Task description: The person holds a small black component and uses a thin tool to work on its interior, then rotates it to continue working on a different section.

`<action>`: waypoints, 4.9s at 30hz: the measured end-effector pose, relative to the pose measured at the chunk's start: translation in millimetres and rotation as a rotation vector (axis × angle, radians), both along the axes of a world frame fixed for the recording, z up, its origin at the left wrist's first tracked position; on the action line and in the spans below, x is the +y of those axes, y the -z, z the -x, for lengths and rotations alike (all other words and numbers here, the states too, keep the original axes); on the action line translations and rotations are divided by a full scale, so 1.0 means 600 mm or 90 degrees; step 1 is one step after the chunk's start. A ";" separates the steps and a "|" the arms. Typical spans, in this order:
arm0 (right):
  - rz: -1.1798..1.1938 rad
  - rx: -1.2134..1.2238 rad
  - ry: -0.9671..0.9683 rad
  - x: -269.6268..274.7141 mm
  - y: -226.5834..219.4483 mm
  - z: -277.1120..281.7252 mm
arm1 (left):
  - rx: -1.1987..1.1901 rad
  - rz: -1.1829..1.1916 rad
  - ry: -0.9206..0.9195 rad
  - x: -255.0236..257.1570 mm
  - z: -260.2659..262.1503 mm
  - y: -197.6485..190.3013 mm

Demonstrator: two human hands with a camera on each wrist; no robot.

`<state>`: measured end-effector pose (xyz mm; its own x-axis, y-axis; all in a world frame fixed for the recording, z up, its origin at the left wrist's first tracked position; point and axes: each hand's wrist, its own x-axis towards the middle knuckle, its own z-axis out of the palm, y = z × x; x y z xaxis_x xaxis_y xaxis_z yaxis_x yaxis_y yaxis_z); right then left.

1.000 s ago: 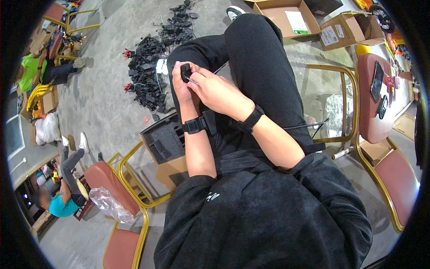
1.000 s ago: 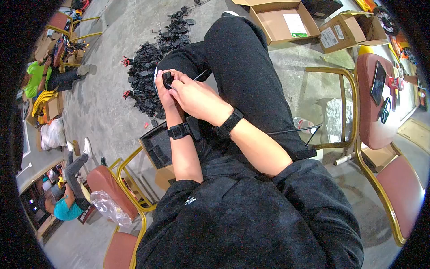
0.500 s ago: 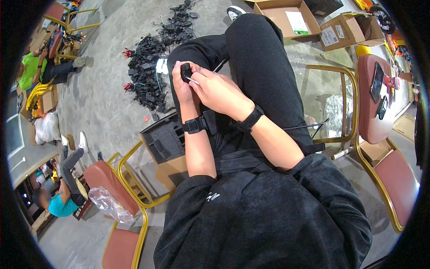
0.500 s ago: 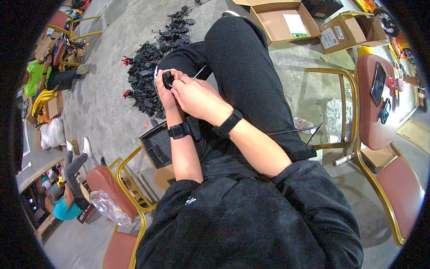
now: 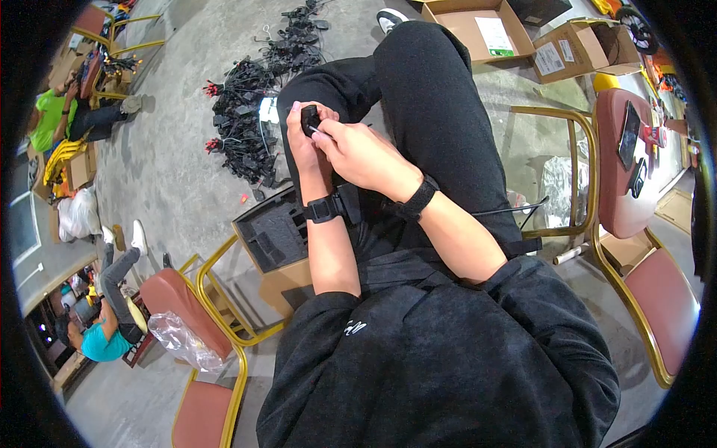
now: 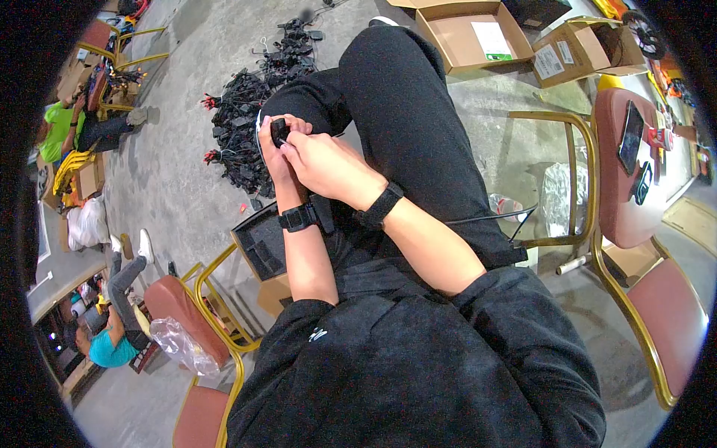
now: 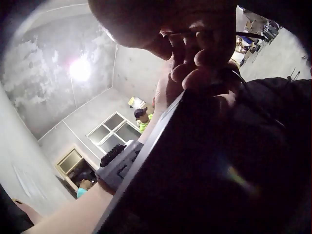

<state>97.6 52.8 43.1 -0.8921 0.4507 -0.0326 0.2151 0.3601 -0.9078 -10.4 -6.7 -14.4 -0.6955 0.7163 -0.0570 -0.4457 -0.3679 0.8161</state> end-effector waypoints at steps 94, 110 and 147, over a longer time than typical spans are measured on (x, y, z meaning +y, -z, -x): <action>-0.089 -0.016 -0.010 -0.005 0.007 -0.002 | -0.026 -0.002 0.005 0.002 0.012 0.018; -0.092 -0.014 -0.005 -0.007 0.006 -0.002 | -0.049 0.010 0.006 0.002 0.014 0.019; -0.084 -0.025 0.000 -0.004 0.000 -0.004 | -0.026 -0.013 -0.013 0.002 0.006 0.010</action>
<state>100.2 50.5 42.8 -0.8917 0.4527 -0.0075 0.2491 0.4766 -0.8431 -13.9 -5.8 -20.6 -0.7076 0.7031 -0.0702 -0.4701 -0.3942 0.7897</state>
